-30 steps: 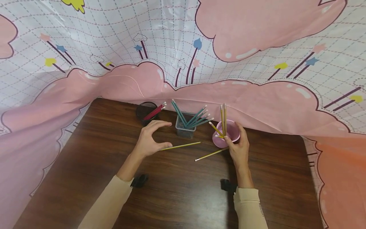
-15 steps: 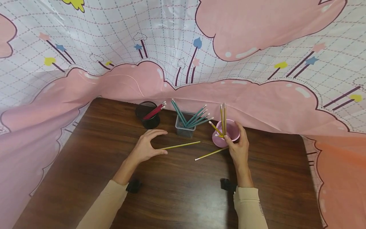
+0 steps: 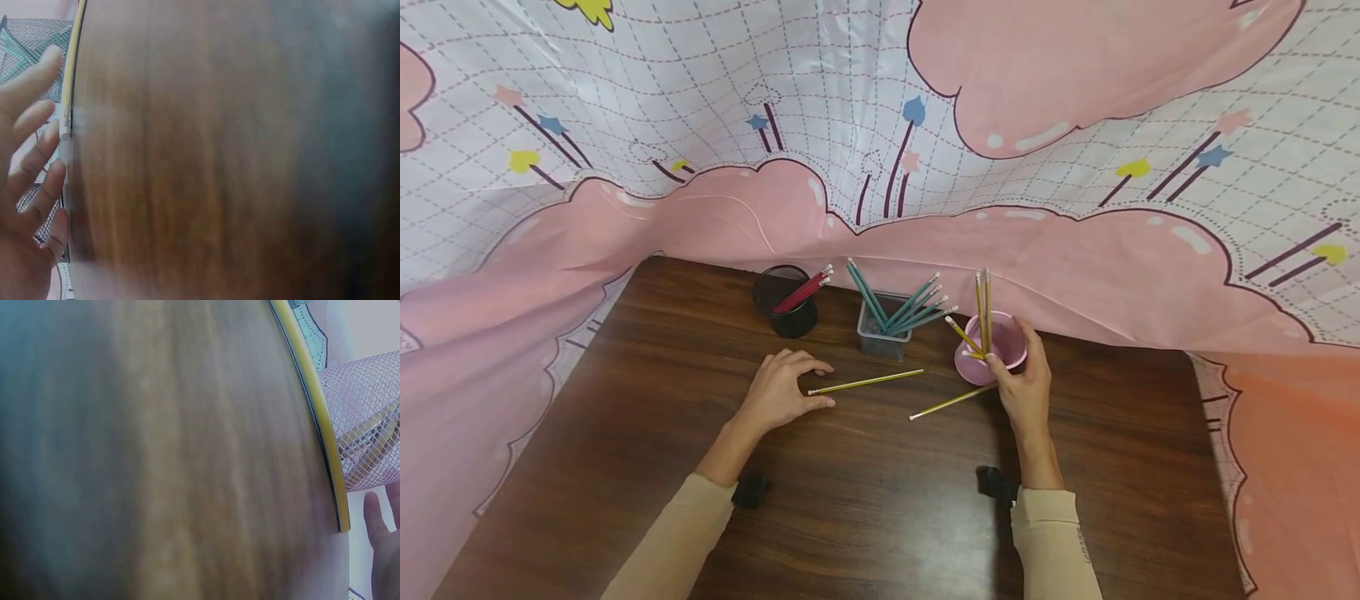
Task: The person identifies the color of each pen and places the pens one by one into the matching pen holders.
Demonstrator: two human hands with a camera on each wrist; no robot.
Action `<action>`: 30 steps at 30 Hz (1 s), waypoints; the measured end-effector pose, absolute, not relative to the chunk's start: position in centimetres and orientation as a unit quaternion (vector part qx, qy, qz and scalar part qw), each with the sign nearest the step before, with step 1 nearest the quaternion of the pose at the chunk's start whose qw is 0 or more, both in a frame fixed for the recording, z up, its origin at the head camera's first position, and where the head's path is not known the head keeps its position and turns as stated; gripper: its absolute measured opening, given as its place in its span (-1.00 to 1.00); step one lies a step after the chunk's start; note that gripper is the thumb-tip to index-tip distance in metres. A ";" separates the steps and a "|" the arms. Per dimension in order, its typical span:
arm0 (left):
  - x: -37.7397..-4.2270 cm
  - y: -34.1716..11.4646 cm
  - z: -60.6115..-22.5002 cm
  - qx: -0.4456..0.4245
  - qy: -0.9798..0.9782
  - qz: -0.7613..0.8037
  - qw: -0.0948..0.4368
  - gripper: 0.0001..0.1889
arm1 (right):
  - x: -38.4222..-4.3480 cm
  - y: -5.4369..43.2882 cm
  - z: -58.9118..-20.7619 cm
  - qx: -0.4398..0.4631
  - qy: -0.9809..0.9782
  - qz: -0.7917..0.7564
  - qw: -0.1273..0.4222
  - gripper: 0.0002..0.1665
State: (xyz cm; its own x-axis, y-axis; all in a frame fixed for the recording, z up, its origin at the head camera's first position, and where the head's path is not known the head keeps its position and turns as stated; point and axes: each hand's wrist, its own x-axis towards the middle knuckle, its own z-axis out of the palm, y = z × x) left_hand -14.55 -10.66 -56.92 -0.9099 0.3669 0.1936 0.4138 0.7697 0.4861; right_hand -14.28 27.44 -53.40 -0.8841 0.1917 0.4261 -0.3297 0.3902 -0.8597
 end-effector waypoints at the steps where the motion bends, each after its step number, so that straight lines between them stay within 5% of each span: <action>1: -14.5 -10.6 -57.0 -0.204 -0.942 -0.265 0.044 -0.50 | -14.3 27.4 -53.4 0.043 -0.800 0.550 0.238 -0.23; 8: -14.4 -10.4 -57.5 -0.170 -0.946 -0.272 0.057 -0.80 | -14.2 27.4 -53.3 0.039 -0.803 0.546 0.236 -0.23; 30: -14.7 -10.7 -55.9 -0.144 -0.833 -0.531 0.051 -0.90 | -14.0 27.7 -53.1 0.041 -0.800 0.560 0.211 -0.16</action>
